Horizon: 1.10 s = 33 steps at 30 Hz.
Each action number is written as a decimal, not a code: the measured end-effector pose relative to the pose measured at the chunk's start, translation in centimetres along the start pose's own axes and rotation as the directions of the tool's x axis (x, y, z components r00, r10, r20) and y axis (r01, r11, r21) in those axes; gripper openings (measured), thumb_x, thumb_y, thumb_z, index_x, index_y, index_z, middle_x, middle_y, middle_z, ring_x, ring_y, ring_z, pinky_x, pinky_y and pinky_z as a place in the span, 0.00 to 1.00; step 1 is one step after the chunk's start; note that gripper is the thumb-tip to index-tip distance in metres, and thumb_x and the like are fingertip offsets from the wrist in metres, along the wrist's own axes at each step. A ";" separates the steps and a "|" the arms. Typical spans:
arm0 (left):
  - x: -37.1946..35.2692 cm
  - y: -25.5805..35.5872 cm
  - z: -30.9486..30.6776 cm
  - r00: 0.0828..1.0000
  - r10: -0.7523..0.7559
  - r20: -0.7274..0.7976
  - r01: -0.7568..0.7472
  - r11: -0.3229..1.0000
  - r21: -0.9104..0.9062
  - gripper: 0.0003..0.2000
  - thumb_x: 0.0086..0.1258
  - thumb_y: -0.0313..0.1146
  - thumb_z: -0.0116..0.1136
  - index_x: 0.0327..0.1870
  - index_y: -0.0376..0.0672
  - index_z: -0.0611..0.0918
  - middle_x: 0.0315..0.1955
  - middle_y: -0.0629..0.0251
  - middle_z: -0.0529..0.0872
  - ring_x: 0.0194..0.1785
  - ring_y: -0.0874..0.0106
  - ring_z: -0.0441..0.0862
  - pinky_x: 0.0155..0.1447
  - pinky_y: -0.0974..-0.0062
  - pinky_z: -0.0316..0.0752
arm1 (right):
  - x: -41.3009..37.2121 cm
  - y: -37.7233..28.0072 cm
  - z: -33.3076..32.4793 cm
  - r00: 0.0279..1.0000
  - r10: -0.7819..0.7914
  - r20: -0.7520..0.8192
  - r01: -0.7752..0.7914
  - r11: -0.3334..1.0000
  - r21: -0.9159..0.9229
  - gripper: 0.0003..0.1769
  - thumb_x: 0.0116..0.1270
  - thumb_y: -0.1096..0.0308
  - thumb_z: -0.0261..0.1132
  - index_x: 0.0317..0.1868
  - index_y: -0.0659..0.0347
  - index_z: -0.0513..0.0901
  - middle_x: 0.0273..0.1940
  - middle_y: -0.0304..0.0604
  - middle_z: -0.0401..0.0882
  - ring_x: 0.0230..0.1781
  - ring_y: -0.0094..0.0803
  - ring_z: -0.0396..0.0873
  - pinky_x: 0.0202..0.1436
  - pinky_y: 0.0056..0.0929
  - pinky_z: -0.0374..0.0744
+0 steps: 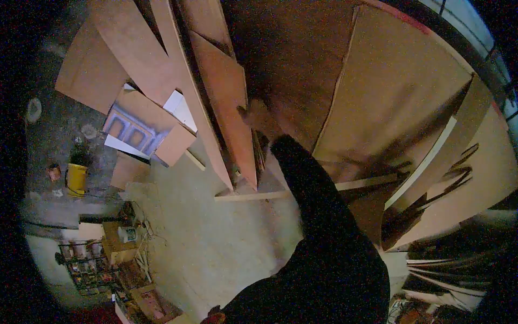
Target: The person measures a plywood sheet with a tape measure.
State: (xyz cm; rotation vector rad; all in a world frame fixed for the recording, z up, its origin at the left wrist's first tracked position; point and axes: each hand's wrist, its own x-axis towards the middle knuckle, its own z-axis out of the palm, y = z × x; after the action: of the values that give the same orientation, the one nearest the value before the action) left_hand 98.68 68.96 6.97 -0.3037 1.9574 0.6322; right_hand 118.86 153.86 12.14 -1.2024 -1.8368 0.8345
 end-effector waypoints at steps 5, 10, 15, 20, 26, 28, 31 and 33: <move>-0.2 -1.9 -2.1 0.999 -0.023 0.045 0.029 0.990 -0.135 0.15 0.69 0.50 0.47 0.47 0.51 0.75 0.46 0.55 0.81 0.47 0.52 0.81 0.44 0.48 0.73 | -9.4 -1.0 -3.9 0.970 0.039 -0.241 0.029 0.961 0.274 0.24 0.68 0.51 0.60 0.31 0.69 0.82 0.27 0.59 0.81 0.27 0.51 0.81 0.30 0.44 0.76; -4.4 -3.2 0.3 0.993 0.064 0.100 -0.061 0.998 -0.034 0.16 0.71 0.49 0.45 0.54 0.54 0.74 0.47 0.56 0.80 0.49 0.52 0.80 0.44 0.50 0.72 | -19.7 6.3 -4.9 0.806 0.553 -0.211 -0.120 0.502 0.857 0.14 0.66 0.65 0.66 0.48 0.63 0.82 0.43 0.46 0.84 0.42 0.22 0.82 0.45 0.28 0.80; -2.1 -2.9 1.9 0.986 -0.164 -0.027 0.161 0.982 -0.094 0.20 0.70 0.47 0.56 0.58 0.48 0.73 0.44 0.57 0.84 0.42 0.61 0.84 0.40 0.59 0.77 | -20.0 9.5 -6.9 0.869 0.163 -0.468 -0.206 0.978 -0.040 0.17 0.70 0.66 0.59 0.56 0.61 0.78 0.51 0.44 0.81 0.50 0.29 0.79 0.53 0.32 0.77; -1.7 -3.2 4.4 0.994 -0.076 -0.084 0.072 0.996 -0.044 0.21 0.70 0.47 0.56 0.58 0.45 0.74 0.40 0.57 0.86 0.38 0.66 0.85 0.36 0.66 0.78 | -18.9 5.0 -7.5 0.848 0.035 -0.528 -0.105 0.989 -0.103 0.16 0.70 0.66 0.58 0.55 0.61 0.79 0.51 0.44 0.81 0.51 0.33 0.78 0.54 0.35 0.76; -1.0 -6.8 4.3 0.996 -0.059 -0.061 0.050 0.989 -0.137 0.20 0.70 0.46 0.56 0.57 0.45 0.75 0.41 0.57 0.86 0.38 0.66 0.85 0.36 0.66 0.78 | -17.1 -1.5 -12.9 0.841 -0.233 -0.488 -0.102 0.818 -0.566 0.15 0.69 0.67 0.56 0.54 0.60 0.79 0.50 0.43 0.81 0.52 0.37 0.77 0.55 0.39 0.74; 0.5 -9.1 4.1 0.998 -0.057 -0.027 0.053 0.992 -0.115 0.20 0.70 0.46 0.57 0.57 0.45 0.75 0.41 0.58 0.86 0.38 0.66 0.85 0.36 0.67 0.78 | -16.3 -4.2 -16.3 0.861 -0.339 -0.379 -0.178 0.496 -0.850 0.15 0.69 0.67 0.56 0.54 0.60 0.79 0.50 0.43 0.81 0.52 0.39 0.76 0.56 0.40 0.74; 2.1 -11.0 4.8 0.999 0.024 0.041 -0.019 0.991 -0.131 0.19 0.70 0.47 0.57 0.55 0.46 0.76 0.40 0.59 0.85 0.37 0.67 0.84 0.35 0.67 0.78 | -16.1 -9.2 -21.4 0.914 -0.399 -0.070 -0.231 -0.371 -0.899 0.15 0.69 0.67 0.55 0.53 0.60 0.79 0.50 0.43 0.81 0.53 0.41 0.76 0.56 0.42 0.73; 4.6 -11.6 5.1 0.996 0.005 0.085 0.011 0.982 -0.188 0.19 0.69 0.47 0.57 0.55 0.46 0.77 0.40 0.60 0.85 0.37 0.68 0.84 0.35 0.67 0.78 | -17.7 -14.6 -24.8 0.859 -0.463 -0.219 -0.236 0.023 -0.972 0.15 0.69 0.66 0.55 0.52 0.59 0.80 0.47 0.43 0.82 0.50 0.42 0.77 0.56 0.43 0.74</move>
State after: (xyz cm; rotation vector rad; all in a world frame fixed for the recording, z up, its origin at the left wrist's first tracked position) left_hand 105.91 62.43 -2.40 -0.3897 1.8190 0.8176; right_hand 138.62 135.02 32.11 -1.7483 -1.8865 -1.2504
